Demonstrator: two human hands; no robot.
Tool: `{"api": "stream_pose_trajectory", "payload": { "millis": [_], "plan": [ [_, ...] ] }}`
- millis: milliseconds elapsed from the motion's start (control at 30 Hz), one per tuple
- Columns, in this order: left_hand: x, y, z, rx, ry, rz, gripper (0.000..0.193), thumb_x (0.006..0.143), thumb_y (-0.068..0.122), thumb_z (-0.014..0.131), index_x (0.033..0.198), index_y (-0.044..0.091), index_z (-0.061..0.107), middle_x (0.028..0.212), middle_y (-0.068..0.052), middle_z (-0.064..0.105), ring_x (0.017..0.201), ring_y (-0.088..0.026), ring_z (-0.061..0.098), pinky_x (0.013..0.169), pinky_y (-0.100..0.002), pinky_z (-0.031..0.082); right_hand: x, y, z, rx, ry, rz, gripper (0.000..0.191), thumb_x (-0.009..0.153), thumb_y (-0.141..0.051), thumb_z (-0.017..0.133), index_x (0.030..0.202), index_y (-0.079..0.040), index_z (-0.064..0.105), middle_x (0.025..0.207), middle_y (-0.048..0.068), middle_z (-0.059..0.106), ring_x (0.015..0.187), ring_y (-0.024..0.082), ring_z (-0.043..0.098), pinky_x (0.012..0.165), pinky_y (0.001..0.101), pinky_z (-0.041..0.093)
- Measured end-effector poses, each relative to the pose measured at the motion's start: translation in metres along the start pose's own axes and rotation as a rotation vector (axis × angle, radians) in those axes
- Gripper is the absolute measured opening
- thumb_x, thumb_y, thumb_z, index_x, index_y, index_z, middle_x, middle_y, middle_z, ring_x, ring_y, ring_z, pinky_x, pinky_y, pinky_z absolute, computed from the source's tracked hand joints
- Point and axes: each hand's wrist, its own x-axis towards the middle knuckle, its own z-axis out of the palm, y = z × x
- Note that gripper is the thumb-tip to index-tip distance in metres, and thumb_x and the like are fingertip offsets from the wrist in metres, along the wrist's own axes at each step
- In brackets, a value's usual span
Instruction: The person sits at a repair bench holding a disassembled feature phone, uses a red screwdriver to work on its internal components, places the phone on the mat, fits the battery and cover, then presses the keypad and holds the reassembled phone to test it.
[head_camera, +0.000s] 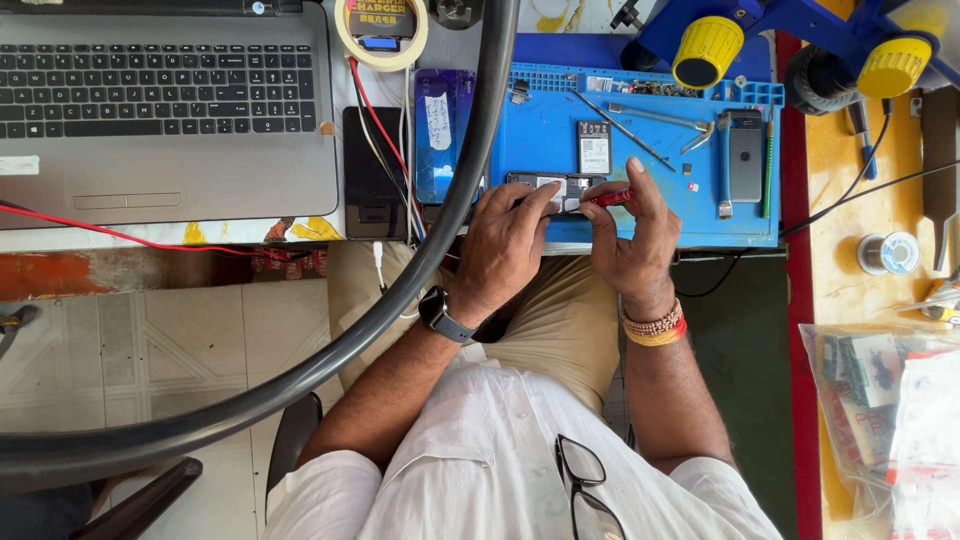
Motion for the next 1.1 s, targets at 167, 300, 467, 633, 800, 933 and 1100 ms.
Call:
{"api": "stream_pose_trajectory", "payload": {
  "millis": [167,300,467,633,800,933,1100],
  "plan": [
    [0.0,-0.001,0.0,-0.003,-0.001,-0.003,0.047,0.093,-0.005,0.069,0.137,0.002,0.057,0.104,-0.002,0.078,0.115,-0.024,0.064,0.102,-0.044,0.048,0.0,-0.002,0.0,-0.019,-0.019,0.007,0.067,0.103,0.003,0.074,0.157,-0.007,0.035,0.102,0.015,0.074,0.095,0.026,0.077,0.083,0.0359,0.062],
    [0.001,0.0,0.0,0.006,0.012,0.002,0.046,0.092,-0.004,0.069,0.136,0.002,0.057,0.103,-0.002,0.078,0.114,-0.024,0.064,0.101,-0.044,0.049,0.001,-0.002,0.0,-0.047,-0.034,0.01,0.067,0.102,0.001,0.075,0.156,-0.007,0.036,0.101,0.014,0.074,0.094,0.025,0.077,0.079,0.0346,0.06],
    [0.002,0.0,0.0,0.005,0.012,0.001,0.046,0.092,-0.004,0.07,0.135,0.002,0.058,0.101,-0.001,0.078,0.112,-0.024,0.065,0.099,-0.044,0.049,0.002,-0.003,-0.001,-0.058,-0.055,0.011,0.068,0.102,0.001,0.076,0.156,-0.007,0.036,0.101,0.013,0.075,0.093,0.024,0.077,0.078,0.0339,0.059],
    [0.003,0.0,-0.002,0.004,0.01,-0.005,0.045,0.092,-0.003,0.071,0.135,0.003,0.059,0.098,-0.001,0.077,0.111,-0.023,0.065,0.099,-0.044,0.05,0.003,-0.003,-0.002,-0.143,-0.056,-0.015,0.069,0.098,-0.001,0.081,0.153,-0.008,0.04,0.1,0.011,0.076,0.087,0.023,0.075,0.072,0.0334,0.056],
    [0.003,0.001,-0.002,0.025,0.005,0.01,0.04,0.093,-0.002,0.072,0.132,0.003,0.063,0.096,-0.003,0.077,0.11,-0.023,0.065,0.098,-0.044,0.05,0.005,-0.004,-0.003,-0.24,-0.066,-0.083,0.07,0.095,-0.005,0.085,0.151,-0.007,0.043,0.101,0.011,0.075,0.085,0.026,0.073,0.072,0.0358,0.056],
    [0.002,0.001,-0.001,0.056,0.012,0.017,0.034,0.092,0.0,0.074,0.126,0.004,0.068,0.093,-0.005,0.076,0.114,-0.026,0.064,0.102,-0.045,0.049,0.002,-0.007,-0.002,-0.266,-0.053,-0.084,0.07,0.095,-0.003,0.084,0.151,-0.007,0.042,0.102,0.011,0.074,0.086,0.027,0.073,0.071,0.0361,0.055],
    [0.001,0.0,0.001,0.072,0.051,0.073,0.023,0.092,-0.001,0.072,0.113,0.007,0.071,0.096,-0.005,0.077,0.129,-0.027,0.06,0.123,-0.054,0.035,-0.006,-0.013,0.001,-0.266,-0.01,-0.125,0.066,0.098,0.003,0.078,0.151,-0.007,0.04,0.103,0.012,0.075,0.088,0.026,0.075,0.074,0.036,0.057]
  ]
}}
